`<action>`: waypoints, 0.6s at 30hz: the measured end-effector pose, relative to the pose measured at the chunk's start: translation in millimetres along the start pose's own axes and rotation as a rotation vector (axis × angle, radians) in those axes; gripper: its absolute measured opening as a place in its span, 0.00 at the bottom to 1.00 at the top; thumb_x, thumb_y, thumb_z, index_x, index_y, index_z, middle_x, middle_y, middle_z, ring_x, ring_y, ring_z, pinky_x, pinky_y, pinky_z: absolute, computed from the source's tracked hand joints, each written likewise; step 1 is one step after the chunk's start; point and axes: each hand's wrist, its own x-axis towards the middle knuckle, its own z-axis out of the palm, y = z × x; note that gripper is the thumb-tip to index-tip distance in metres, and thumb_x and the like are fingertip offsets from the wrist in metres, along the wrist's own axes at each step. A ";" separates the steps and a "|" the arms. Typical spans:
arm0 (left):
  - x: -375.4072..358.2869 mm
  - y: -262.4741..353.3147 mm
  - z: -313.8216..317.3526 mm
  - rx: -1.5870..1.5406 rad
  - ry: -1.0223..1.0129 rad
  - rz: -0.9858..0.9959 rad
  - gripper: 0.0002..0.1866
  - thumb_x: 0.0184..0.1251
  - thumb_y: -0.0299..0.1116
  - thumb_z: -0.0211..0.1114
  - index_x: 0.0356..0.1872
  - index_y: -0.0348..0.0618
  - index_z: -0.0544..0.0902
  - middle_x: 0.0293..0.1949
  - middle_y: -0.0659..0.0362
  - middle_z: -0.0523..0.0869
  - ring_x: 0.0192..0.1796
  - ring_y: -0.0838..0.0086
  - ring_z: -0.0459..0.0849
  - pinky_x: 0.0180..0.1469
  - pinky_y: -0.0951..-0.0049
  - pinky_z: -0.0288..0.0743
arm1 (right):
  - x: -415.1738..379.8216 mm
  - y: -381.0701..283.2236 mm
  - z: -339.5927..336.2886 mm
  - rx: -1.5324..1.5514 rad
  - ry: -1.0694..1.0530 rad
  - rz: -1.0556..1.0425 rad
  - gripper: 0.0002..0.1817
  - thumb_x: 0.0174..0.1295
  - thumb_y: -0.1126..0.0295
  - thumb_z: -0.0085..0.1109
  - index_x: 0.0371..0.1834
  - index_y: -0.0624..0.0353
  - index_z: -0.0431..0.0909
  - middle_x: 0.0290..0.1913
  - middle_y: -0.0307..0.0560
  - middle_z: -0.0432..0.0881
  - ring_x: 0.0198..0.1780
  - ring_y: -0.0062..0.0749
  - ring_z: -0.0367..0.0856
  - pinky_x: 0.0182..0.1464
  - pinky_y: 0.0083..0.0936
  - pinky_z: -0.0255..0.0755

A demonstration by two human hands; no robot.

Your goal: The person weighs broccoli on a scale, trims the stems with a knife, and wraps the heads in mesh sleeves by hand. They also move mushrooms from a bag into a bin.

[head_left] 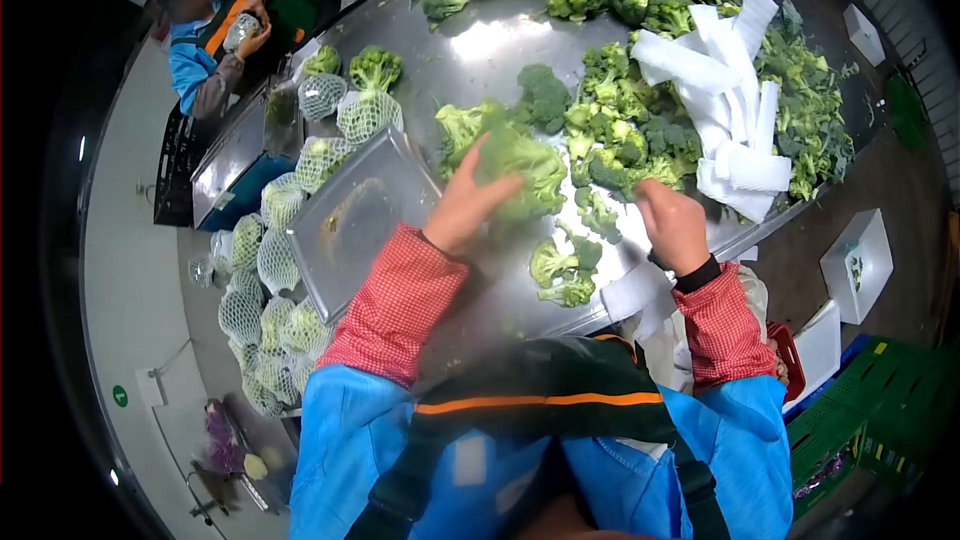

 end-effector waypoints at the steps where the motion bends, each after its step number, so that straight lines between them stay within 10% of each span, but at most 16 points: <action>1: 3.8 -1.2 -0.5 0.089 0.004 0.001 0.44 0.57 0.37 0.71 0.72 0.39 0.56 0.63 0.49 0.71 0.59 0.68 0.77 0.60 0.70 0.72 | 3.6 -9.9 -8.7 -0.018 -0.016 -0.106 0.05 0.57 0.71 0.59 0.36 0.56 0.76 0.28 0.49 0.80 0.29 0.47 0.80 0.29 0.37 0.72; 11: -0.3 12.6 8.7 0.454 -0.033 -0.135 0.48 0.54 0.46 0.73 0.71 0.35 0.58 0.61 0.47 0.74 0.60 0.66 0.77 0.62 0.70 0.68 | 22.3 -21.0 -13.3 -0.427 0.000 -0.316 0.04 0.54 0.73 0.56 0.33 0.53 0.75 0.23 0.42 0.73 0.24 0.37 0.78 0.23 0.31 0.70; 14: 1.2 13.2 4.6 0.575 -0.023 -0.148 0.47 0.54 0.46 0.73 0.71 0.36 0.58 0.62 0.47 0.74 0.61 0.65 0.75 0.64 0.70 0.66 | 22.2 -0.9 9.1 -0.327 0.015 -0.207 0.05 0.51 0.75 0.55 0.31 0.54 0.72 0.24 0.45 0.74 0.23 0.41 0.79 0.24 0.36 0.71; 18: -11.8 24.5 -4.1 0.522 -0.019 -0.142 0.44 0.54 0.43 0.71 0.70 0.35 0.61 0.64 0.46 0.71 0.66 0.65 0.69 0.66 0.69 0.62 | 14.7 45.3 6.8 0.175 -0.048 0.455 0.17 0.70 0.61 0.44 0.44 0.63 0.77 0.30 0.61 0.82 0.34 0.57 0.81 0.35 0.45 0.73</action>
